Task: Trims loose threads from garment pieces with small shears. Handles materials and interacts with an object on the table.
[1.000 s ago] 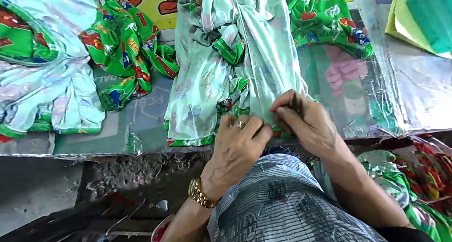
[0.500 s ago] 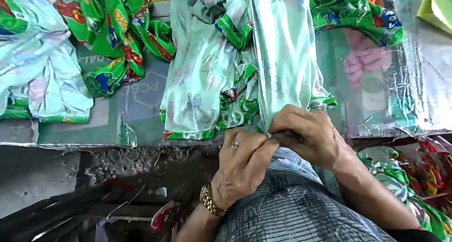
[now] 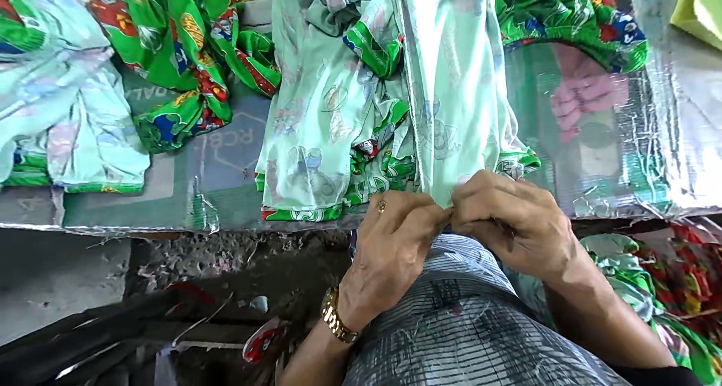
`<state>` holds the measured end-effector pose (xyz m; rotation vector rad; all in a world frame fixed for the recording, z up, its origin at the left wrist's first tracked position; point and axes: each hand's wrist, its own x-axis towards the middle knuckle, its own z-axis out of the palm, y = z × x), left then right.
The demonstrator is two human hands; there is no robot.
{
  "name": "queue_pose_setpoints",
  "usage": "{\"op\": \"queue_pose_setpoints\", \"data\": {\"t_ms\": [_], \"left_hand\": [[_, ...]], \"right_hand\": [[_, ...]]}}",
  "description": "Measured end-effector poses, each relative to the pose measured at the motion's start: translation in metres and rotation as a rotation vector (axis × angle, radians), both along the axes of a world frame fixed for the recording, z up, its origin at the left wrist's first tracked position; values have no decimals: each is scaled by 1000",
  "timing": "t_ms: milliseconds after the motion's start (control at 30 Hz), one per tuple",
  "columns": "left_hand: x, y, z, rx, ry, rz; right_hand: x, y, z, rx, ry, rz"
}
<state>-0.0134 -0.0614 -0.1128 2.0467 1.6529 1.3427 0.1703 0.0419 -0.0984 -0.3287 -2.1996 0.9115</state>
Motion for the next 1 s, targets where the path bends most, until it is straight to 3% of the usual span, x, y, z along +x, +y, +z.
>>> {"op": "queue_pose_setpoints", "data": {"t_ms": [200,567,867,1000], "left_hand": [[0,-21,-15,190,230,85],[7,-21,-9,285,329,110],[10,-19,-8,268,305,51],[-2,-32,0,255,155,11]], "right_hand": [[19,-17,12,263,-289,-237],[14,-27,4,427,-278,-293],[9,-24,-1,385,-267,-271],[24,-16,13,162,-321,-135]]}}
